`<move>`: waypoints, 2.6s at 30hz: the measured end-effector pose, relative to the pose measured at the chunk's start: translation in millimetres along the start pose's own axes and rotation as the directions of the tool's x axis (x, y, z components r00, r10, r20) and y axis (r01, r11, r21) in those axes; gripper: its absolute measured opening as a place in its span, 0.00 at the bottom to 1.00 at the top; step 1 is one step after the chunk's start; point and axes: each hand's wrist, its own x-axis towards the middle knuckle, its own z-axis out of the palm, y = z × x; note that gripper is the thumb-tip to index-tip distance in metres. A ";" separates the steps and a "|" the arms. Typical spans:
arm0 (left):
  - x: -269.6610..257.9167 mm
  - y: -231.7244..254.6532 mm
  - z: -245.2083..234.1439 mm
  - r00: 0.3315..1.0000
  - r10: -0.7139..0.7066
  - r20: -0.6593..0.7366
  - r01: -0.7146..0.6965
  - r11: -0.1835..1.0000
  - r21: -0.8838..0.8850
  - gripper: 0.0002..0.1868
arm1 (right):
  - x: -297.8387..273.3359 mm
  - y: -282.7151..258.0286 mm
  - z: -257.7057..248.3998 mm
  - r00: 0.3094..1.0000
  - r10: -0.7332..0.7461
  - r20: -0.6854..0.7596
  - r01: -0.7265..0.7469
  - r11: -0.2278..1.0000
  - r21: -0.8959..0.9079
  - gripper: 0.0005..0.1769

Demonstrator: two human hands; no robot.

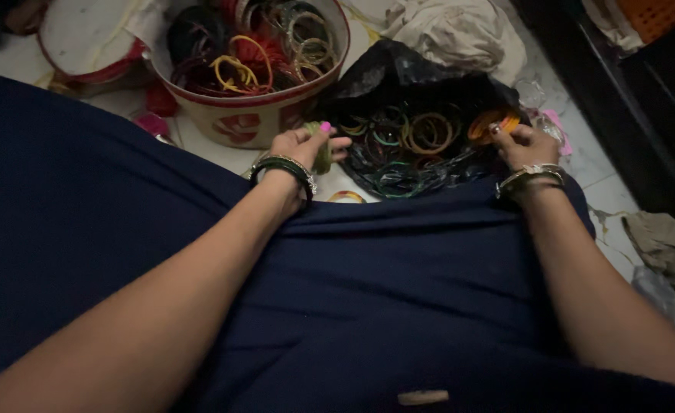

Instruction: The person sits on the floor and sorts colorful bangles from a black plastic bag into a white bucket. They pick up bangles, separate them by hand, and place them into the bucket.

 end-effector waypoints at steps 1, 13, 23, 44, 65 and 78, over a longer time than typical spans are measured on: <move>0.2 1.0 1.3 1.000 -0.011 0.010 0.010 1.000 0.022 0.19 | -3.4 0.5 -3.6 1.000 0.016 0.019 -0.018 0.998 0.058 0.18; 0.5 -34.6 37.0 0.984 -0.009 0.177 -0.084 0.856 0.510 0.21 | -42.2 -58.5 16.7 0.935 -0.335 0.115 0.350 0.924 -0.155 0.11; -15.0 -49.8 76.9 0.915 -0.231 0.332 -0.346 -0.022 0.938 0.21 | 0.1 -53.7 27.2 0.970 -0.149 0.194 0.229 0.831 -0.507 0.20; -55.9 20.9 33.2 0.995 0.092 0.043 -0.053 0.106 0.993 0.28 | -102.4 -91.5 43.7 0.924 -0.322 0.205 0.373 0.876 -0.305 0.23; -123.2 29.1 19.7 0.977 -0.210 0.024 -0.036 -0.055 0.998 0.24 | -167.3 -160.1 130.3 0.740 0.078 0.668 0.483 0.629 -0.608 0.32; -85.5 31.7 -6.5 0.989 -0.045 -0.138 0.136 0.628 0.766 0.25 | -173.7 -127.0 130.2 0.778 -0.084 0.623 0.479 0.721 -0.500 0.29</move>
